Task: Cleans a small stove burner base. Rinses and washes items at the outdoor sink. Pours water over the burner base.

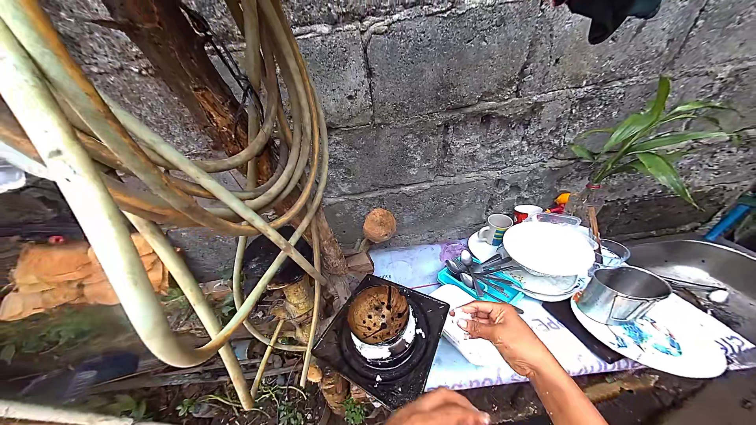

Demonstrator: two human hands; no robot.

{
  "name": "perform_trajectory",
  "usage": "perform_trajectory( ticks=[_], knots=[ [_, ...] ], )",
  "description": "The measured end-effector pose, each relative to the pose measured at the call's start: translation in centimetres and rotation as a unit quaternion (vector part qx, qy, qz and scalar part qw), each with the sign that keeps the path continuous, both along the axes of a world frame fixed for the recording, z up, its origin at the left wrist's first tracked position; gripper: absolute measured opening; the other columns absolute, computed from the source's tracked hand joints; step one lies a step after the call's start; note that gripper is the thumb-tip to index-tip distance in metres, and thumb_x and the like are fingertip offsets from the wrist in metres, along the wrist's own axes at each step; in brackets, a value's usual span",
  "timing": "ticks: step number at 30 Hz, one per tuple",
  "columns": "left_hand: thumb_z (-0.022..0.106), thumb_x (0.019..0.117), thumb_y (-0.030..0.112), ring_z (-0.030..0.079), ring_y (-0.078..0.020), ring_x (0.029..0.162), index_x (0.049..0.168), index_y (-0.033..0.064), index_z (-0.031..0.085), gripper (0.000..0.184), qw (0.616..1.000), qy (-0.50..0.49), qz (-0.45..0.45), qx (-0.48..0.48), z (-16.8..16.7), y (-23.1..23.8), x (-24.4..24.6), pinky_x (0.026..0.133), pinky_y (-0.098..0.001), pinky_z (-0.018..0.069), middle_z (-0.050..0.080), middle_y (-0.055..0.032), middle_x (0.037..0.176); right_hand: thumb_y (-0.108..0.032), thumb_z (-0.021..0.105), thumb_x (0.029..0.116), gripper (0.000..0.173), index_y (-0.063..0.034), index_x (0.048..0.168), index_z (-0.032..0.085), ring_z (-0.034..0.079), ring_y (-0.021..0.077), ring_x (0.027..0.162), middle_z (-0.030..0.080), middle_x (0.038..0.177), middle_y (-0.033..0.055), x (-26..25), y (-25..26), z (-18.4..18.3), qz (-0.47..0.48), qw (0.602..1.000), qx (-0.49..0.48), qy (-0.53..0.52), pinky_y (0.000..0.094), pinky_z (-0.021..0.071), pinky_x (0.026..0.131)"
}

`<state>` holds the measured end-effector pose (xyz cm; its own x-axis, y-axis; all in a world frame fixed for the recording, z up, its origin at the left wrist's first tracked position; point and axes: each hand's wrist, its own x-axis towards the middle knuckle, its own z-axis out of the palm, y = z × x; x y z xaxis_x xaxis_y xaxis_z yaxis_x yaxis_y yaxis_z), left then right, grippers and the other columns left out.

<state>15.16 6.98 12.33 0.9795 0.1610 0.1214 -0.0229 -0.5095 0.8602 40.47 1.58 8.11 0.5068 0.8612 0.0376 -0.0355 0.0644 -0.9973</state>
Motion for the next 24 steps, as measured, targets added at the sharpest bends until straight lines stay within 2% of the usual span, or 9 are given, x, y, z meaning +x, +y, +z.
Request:
perform_trajectory(
  ticks=[2, 5, 8, 10, 11, 14, 17, 21, 24],
  knots=[
    [0.055, 0.1056, 0.028, 0.069, -0.0143, 0.106, 0.124, 0.0051, 0.069, 0.033, 0.994, -0.075, 0.072, 0.035, 2.7, 3.6, -0.6, 0.089, -0.0341, 0.0601, 0.067, -0.0074, 0.126, 0.007, 0.071, 0.0865, 0.016, 0.0021, 0.102, 0.073, 0.072, 0.013, 0.077, 0.075, 0.094, 0.0075, -2.8, 0.3, 0.8, 0.013, 0.999, 0.022, 0.027, 0.0297, 0.0628, 0.075],
    [0.052, 0.1063, 0.031, 0.065, -0.0122, 0.114, 0.126, 0.0075, 0.068, 0.035, 0.971, -0.146, 0.162, 0.104, 4.6, 9.0, 1.0, 0.094, -0.0306, 0.0576, 0.064, -0.0056, 0.13, 0.002, 0.072, 0.0897, 0.017, 0.0043, 0.107, 0.072, 0.073, 0.0145, 0.082, 0.075, 0.097, 0.0095, -6.1, 0.7, 1.0, -0.007, 1.0, 0.012, 0.027, 0.0308, 0.0636, 0.079],
    [0.049, 0.1061, 0.038, 0.052, -0.0199, 0.136, 0.133, 0.0127, 0.066, 0.041, 0.966, -0.057, 0.169, 0.186, 5.1, 12.3, 2.9, 0.112, -0.0397, 0.0453, 0.054, -0.0095, 0.147, -0.012, 0.06, 0.1025, 0.027, 0.0015, 0.124, 0.069, 0.072, 0.0145, 0.103, 0.073, 0.117, 0.0116, -8.4, 0.9, 0.8, -0.012, 0.998, -0.038, -0.048, 0.0322, 0.0596, 0.095],
    [0.049, 0.1059, 0.044, 0.041, -0.0295, 0.146, 0.141, 0.0141, 0.061, 0.047, 0.962, 0.028, 0.152, 0.224, 4.7, 13.5, 4.0, 0.118, -0.049, 0.0361, 0.043, -0.0149, 0.158, -0.01, 0.055, 0.1043, 0.035, -0.0033, 0.137, 0.063, 0.068, 0.0162, 0.116, 0.067, 0.132, 0.0121, -9.6, 0.7, 0.7, -0.012, 0.987, -0.098, -0.125, 0.035, 0.0537, 0.104],
    [0.048, 0.1057, 0.047, 0.036, -0.0328, 0.149, 0.145, 0.0149, 0.057, 0.051, 0.958, 0.058, 0.149, 0.237, 4.3, 13.9, 4.6, 0.12, -0.052, 0.0328, 0.038, -0.0165, 0.161, -0.007, 0.055, 0.1029, 0.037, -0.0049, 0.139, 0.062, 0.068, 0.0162, 0.115, 0.067, 0.134, 0.0117, -10.2, 0.7, 0.8, -0.026, 0.983, -0.115, -0.144, 0.0354, 0.0536, 0.104],
    [0.043, 0.106, 0.053, 0.03, -0.0372, 0.152, 0.15, 0.0152, 0.052, 0.058, 0.948, 0.111, 0.152, 0.258, 3.3, 14.7, 5.7, 0.122, -0.0564, 0.0256, 0.033, -0.0196, 0.163, -0.001, 0.064, 0.0956, 0.03, -0.0039, 0.125, 0.068, 0.073, 0.0142, 0.098, 0.073, 0.116, 0.0099, -12.1, 1.4, 0.6, -0.124, 0.978, -0.104, -0.131, 0.0332, 0.0602, 0.092],
    [0.039, 0.106, 0.057, 0.027, -0.0369, 0.153, 0.152, 0.016, 0.05, 0.063, 0.938, 0.157, 0.133, 0.278, 2.7, 15.1, 6.2, 0.124, -0.0596, 0.0169, 0.033, -0.0199, 0.163, -0.001, 0.074, 0.0892, 0.024, -0.0024, 0.111, 0.066, 0.074, 0.0151, 0.083, 0.072, 0.106, 0.0098, -13.7, 2.5, 0.5, -0.215, 0.966, -0.079, -0.117, 0.0335, 0.0638, 0.081],
    [0.037, 0.1059, 0.058, 0.027, -0.0333, 0.154, 0.153, 0.0161, 0.048, 0.064, 0.933, 0.168, 0.118, 0.297, 2.1, 15.4, 6.2, 0.125, -0.058, 0.0147, 0.037, -0.017, 0.162, 0.001, 0.076, 0.0874, 0.019, -0.0004, 0.103, 0.064, 0.075, 0.0168, 0.073, 0.073, 0.095, 0.0097, -15.2, 4.0, -0.2, -0.26, 0.963, -0.036, -0.06, 0.033, 0.0667, 0.073],
    [0.037, 0.1058, 0.059, 0.028, -0.0317, 0.154, 0.153, 0.0172, 0.047, 0.064, 0.931, 0.163, 0.114, 0.307, 1.8, 15.6, 6.1, 0.126, -0.0551, 0.0155, 0.037, -0.0151, 0.162, -0.005, 0.078, 0.0876, 0.014, -0.0036, 0.099, 0.069, 0.072, 0.012, 0.07, 0.074, 0.088, 0.0052, -16.0, 4.7, -0.8, -0.291, 0.95, -0.048, -0.1, 0.0289, 0.0634, 0.069]
  ],
)
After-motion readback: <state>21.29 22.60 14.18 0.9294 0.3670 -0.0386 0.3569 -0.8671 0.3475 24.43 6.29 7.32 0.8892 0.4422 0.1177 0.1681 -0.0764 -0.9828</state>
